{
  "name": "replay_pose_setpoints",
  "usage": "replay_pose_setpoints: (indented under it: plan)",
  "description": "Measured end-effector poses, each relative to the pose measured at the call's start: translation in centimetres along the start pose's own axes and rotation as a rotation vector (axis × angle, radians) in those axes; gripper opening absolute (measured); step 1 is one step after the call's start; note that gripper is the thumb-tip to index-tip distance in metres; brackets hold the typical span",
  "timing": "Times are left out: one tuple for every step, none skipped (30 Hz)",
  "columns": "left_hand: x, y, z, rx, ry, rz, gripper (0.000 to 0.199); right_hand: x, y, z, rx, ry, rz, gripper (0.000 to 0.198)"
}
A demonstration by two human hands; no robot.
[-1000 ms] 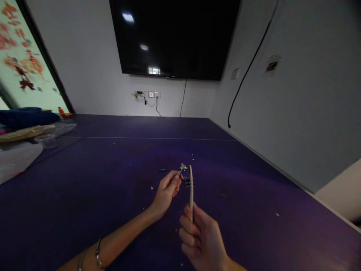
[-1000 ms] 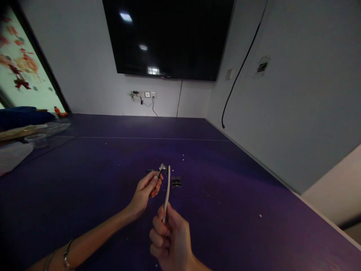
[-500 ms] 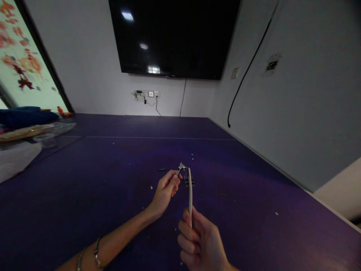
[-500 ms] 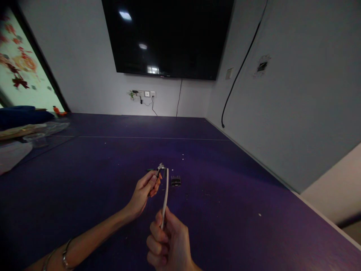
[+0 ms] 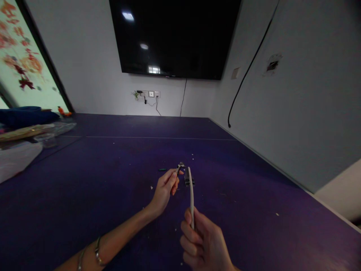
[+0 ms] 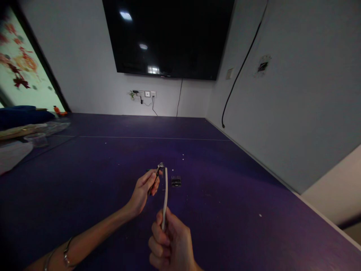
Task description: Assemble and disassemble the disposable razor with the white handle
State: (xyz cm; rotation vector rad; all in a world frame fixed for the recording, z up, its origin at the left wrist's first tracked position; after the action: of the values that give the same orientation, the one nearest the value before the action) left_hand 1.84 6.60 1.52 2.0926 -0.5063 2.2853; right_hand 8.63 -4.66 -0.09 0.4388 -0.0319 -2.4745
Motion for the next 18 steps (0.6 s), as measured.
replay_pose_setpoints:
  plan:
    - [-0.2, -0.1, 0.0, 0.000, 0.005, -0.019, 0.034, -1.0, -0.1, 0.2, 0.002, 0.023, -0.062, 0.026]
    - [-0.4, -0.1, 0.0, -0.009, 0.014, -0.036, 0.035, -2.3, -0.2, 0.5, 0.005, 0.057, -0.137, 0.023]
    - [-0.5, -0.1, 0.1, -0.024, 0.025, -0.049, 0.035, -3.7, -0.3, 0.9, 0.006, 0.105, -0.215, 0.020]
    - [-0.6, -0.1, 0.2, -0.039, 0.032, -0.054, 0.034, -5.1, -0.4, 1.3, 0.004, 0.160, -0.293, 0.017]
    - [-0.6, 0.0, 0.3, -0.048, 0.031, -0.052, 0.032, -6.6, -0.5, 1.7, 0.004, 0.218, -0.372, 0.015]
    - [-0.6, 0.0, 0.3, -0.049, 0.022, -0.045, 0.030, -8.1, -0.6, 2.0, 0.007, 0.283, -0.447, 0.014]
    - [-0.5, 0.1, 0.3, -0.046, 0.003, -0.038, 0.028, -9.4, -0.7, 2.2, 0.017, 0.351, -0.521, 0.013]
    - [-0.5, 0.1, 0.3, -0.041, -0.026, -0.034, 0.026, -10.7, -0.7, 2.2, 0.033, 0.425, -0.588, 0.012]
    - [-0.4, 0.2, 0.2, -0.034, -0.060, -0.031, 0.026, -11.9, -0.8, 2.1, 0.051, 0.505, -0.643, 0.012]
    - [-0.3, 0.2, 0.2, -0.028, -0.096, -0.025, 0.025, -13.0, -0.8, 1.9, 0.072, 0.588, -0.690, 0.012]
    - [-0.2, 0.2, 0.2, -0.020, -0.129, -0.015, 0.024, -14.0, -0.8, 1.5, 0.090, 0.673, -0.728, 0.013]
    - [0.0, 0.2, 0.1, -0.008, -0.158, -0.001, 0.024, -14.9, -0.8, 1.1, 0.108, 0.759, -0.757, 0.014]
    - [0.2, 0.2, 0.0, 0.003, -0.175, 0.016, 0.023, -15.7, -0.7, 0.7, 0.128, 0.849, -0.783, 0.015]
    - [0.3, 0.2, 0.0, 0.012, -0.181, 0.033, 0.023, -16.4, -0.7, 0.4, 0.148, 0.947, -0.800, 0.016]
    - [0.5, 0.1, 0.0, 0.017, -0.181, 0.047, 0.023, -17.0, -0.6, 0.0, 0.169, 1.053, -0.811, 0.018]
    - [0.6, 0.1, 0.0, 0.018, -0.179, 0.055, 0.023, -17.5, -0.6, -0.2, 0.190, 1.157, -0.813, 0.020]
    - [0.6, 0.1, -0.1, 0.019, -0.177, 0.059, 0.023, -17.7, -0.6, -0.4, 0.211, 1.251, -0.805, 0.023]
    - [0.6, 0.1, -0.1, 0.020, -0.182, 0.059, 0.023, -17.8, -0.6, -0.5, 0.233, 1.331, -0.793, 0.026]
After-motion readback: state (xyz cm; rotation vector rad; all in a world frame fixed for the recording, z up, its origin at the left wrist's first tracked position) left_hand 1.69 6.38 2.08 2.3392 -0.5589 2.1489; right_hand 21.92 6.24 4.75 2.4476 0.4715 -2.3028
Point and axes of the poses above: each hand's wrist, its own y-axis away from the middle knuckle, its own z-axis out of the palm, x = y × z, the point moved 6 cm from there along -y, towards the middle knuckle, and after that the axes turned 8 degrees about -y, right-handed, at the moved point
